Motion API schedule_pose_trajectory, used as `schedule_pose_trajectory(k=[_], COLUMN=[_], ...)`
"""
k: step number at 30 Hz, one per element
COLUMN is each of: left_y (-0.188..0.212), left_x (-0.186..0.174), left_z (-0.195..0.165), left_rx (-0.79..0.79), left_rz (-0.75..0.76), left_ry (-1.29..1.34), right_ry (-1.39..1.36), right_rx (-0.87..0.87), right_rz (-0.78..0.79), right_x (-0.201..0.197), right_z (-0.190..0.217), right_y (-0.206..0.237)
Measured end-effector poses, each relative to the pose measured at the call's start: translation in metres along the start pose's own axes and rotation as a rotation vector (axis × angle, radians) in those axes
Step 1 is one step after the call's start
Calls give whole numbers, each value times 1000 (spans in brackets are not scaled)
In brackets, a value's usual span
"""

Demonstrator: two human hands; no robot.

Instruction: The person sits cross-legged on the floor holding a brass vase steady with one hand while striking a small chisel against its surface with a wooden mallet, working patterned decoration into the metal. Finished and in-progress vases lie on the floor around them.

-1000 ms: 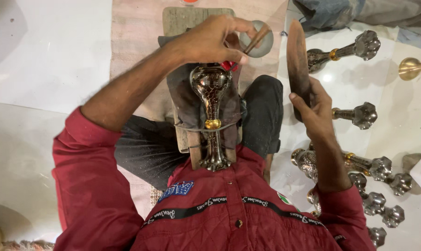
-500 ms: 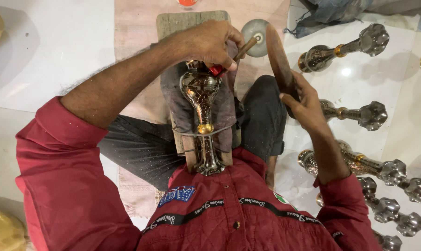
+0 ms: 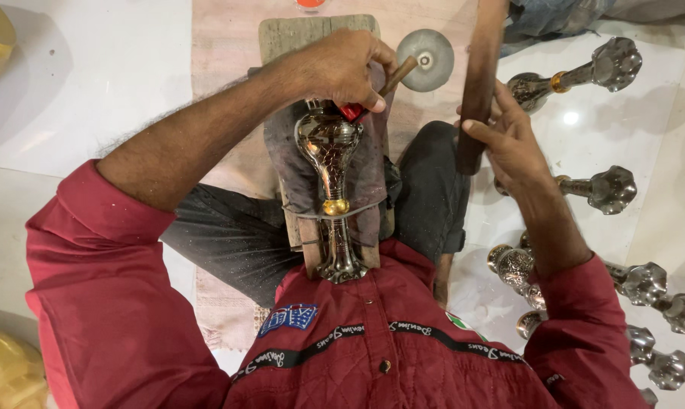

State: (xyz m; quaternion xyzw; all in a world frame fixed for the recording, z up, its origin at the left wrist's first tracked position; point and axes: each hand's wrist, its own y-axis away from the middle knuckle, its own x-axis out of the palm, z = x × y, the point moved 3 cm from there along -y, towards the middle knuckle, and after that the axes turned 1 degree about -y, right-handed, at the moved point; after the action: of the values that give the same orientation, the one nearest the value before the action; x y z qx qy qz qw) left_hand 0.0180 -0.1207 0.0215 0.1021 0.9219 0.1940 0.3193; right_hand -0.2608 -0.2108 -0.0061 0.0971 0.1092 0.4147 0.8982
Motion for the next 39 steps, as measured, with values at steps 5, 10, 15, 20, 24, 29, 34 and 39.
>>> schedule_pose_trajectory(k=[5, 10, 15, 20, 24, 29, 34, 39], left_y=[2, 8, 6, 4, 6, 9, 13, 21], left_x=[0, -4, -7, -10, -10, -9, -10, -12], left_z=[-3, -2, -5, -2, -5, -3, -1, 1], left_rx=[93, 69, 185, 194, 269, 217, 216, 291], left_rz=[-72, 3, 90, 126, 122, 51, -13, -166], left_ry=[-87, -17, 9, 42, 97, 27, -26, 11], right_ry=[41, 408, -87, -424, 348, 700, 204, 749], right_rx=[-127, -188, -46, 92, -260, -159, -199, -284], right_rz=[47, 15, 2, -19, 10, -39, -8, -43], right_x=[-1, -7, -9, -2, 2, 3, -5, -5], right_z=[0, -7, -14, -13, 5, 6, -3, -3], right_y=[0, 6, 5, 3, 8, 8, 7, 17])
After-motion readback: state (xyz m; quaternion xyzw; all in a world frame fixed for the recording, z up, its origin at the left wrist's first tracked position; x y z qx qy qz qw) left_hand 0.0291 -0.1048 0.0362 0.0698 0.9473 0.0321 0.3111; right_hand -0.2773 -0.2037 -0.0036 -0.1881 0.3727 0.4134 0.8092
